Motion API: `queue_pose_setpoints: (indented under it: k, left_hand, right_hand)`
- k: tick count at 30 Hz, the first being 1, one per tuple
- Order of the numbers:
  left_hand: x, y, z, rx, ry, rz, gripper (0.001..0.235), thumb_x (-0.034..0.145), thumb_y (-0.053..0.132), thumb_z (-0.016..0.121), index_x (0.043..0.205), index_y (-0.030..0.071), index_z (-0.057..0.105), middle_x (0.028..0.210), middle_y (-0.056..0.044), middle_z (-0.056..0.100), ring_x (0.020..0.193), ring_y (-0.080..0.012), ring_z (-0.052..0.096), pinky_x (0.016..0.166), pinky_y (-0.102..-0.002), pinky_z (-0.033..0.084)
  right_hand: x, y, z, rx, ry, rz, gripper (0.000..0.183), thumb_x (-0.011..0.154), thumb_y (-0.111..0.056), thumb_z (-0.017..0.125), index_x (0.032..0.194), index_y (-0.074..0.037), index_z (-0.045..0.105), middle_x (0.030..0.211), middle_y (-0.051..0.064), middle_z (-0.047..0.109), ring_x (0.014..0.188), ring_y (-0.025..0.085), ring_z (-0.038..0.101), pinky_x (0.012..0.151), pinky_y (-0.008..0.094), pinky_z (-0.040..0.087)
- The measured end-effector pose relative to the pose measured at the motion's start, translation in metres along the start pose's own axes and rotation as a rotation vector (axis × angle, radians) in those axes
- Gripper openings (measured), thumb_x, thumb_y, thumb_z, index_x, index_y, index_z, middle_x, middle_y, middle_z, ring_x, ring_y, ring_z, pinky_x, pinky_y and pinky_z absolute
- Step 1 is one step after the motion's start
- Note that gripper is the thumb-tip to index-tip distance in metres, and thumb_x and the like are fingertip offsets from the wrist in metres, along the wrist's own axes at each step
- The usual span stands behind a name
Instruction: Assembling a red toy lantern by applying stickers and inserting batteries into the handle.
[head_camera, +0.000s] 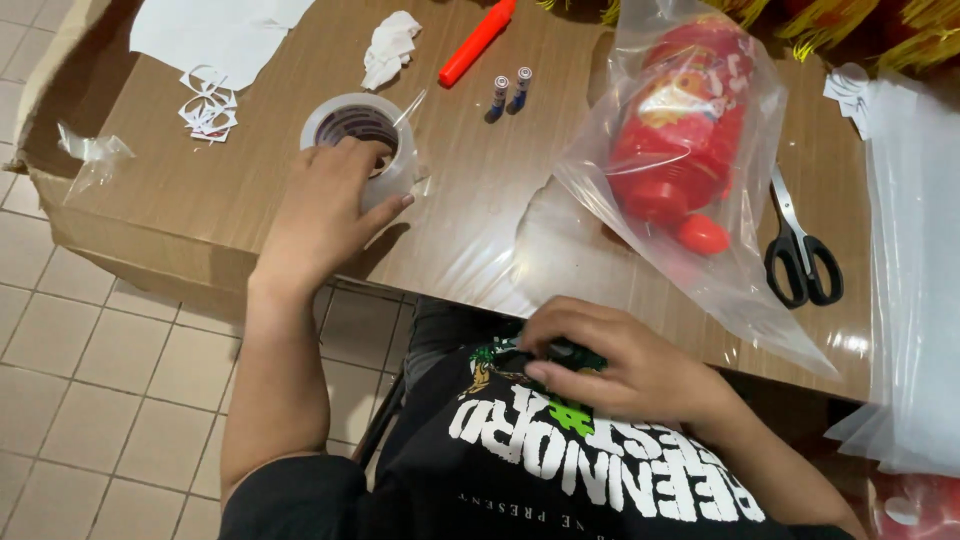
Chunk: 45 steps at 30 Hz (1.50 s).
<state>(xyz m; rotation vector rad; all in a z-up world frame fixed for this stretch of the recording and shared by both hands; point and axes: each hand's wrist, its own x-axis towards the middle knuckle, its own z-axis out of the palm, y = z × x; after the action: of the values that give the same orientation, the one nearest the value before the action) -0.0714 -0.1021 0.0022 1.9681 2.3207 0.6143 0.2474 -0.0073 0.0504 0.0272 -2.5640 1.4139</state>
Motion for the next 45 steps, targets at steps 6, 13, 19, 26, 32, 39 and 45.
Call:
queue_pose_setpoints:
  k: [6,13,19,26,32,39,45]
  left_hand:
    - [0.006,-0.014,0.012,-0.167,0.222,0.014,0.038,0.104,0.031,0.067,0.128,0.002,0.063,0.107,-0.018,0.066,0.104,-0.0402,0.065,0.104,-0.049,0.036]
    - [0.075,-0.043,0.014,0.014,0.252,0.044,0.033,0.105,0.028,0.058,0.121,0.002,0.071,0.113,-0.016,0.059,0.109,-0.0402,0.051,0.095,-0.052,0.034]
    - [0.113,-0.051,0.019,-0.097,-0.002,-0.043,0.038,0.102,0.045,0.061,0.095,0.009,0.074,0.113,-0.010,0.064,0.111,-0.0338,0.048,0.086,-0.047,0.043]
    - [0.114,-0.058,0.025,-0.483,-0.080,-0.253,0.020,0.091,0.033,0.078,0.083,0.016,0.073,0.121,-0.001,0.067,0.119,-0.0188,0.055,0.097,-0.037,0.042]
    - [0.102,-0.040,0.003,-0.692,-0.012,-0.236,0.013,0.093,0.023,0.078,0.084,0.018,0.070,0.117,0.003,0.067,0.116,-0.0126,0.063,0.099,-0.032,0.043]
    - [0.082,0.007,-0.023,-0.849,0.135,0.003,0.013,0.095,0.017,0.078,0.088,0.019,0.067,0.117,0.001,0.063,0.115,-0.0130,0.060,0.106,-0.035,0.041]
    - [0.049,0.088,-0.045,-0.619,0.249,0.416,0.022,0.096,0.030,0.075,0.094,0.013,0.060,0.119,-0.003,0.061,0.123,-0.0236,0.053,0.108,-0.040,0.035]
  right_hand:
    - [0.042,0.057,0.023,0.174,0.225,0.160,0.025,0.099,-0.020,0.066,0.117,-0.003,0.068,0.095,0.014,0.070,0.080,0.022,0.069,0.070,0.039,0.058]
    - [0.048,0.041,0.017,0.137,0.016,0.160,0.018,0.102,-0.020,0.059,0.114,-0.009,0.065,0.102,0.004,0.067,0.087,0.013,0.066,0.081,0.026,0.054]
    - [0.027,0.043,0.007,0.068,-0.076,0.211,0.026,0.101,-0.028,0.057,0.116,-0.010,0.067,0.108,0.003,0.070,0.098,0.015,0.068,0.088,0.029,0.053]
    - [0.015,0.041,0.002,0.110,-0.034,0.231,0.024,0.100,-0.024,0.060,0.118,-0.010,0.067,0.108,0.003,0.070,0.095,0.013,0.068,0.084,0.026,0.055]
    - [0.011,0.042,0.003,0.168,-0.017,0.231,0.024,0.100,-0.022,0.060,0.119,-0.009,0.067,0.109,0.003,0.070,0.092,0.012,0.069,0.082,0.025,0.057]
    - [0.007,0.033,-0.001,0.111,0.024,0.122,0.022,0.101,-0.019,0.059,0.118,-0.007,0.066,0.107,0.006,0.069,0.095,0.017,0.070,0.085,0.029,0.057]
    - [-0.009,-0.037,-0.018,0.121,0.196,-0.065,0.013,0.094,-0.009,0.066,0.106,-0.005,0.067,0.101,0.010,0.077,0.093,0.023,0.078,0.084,0.032,0.063]
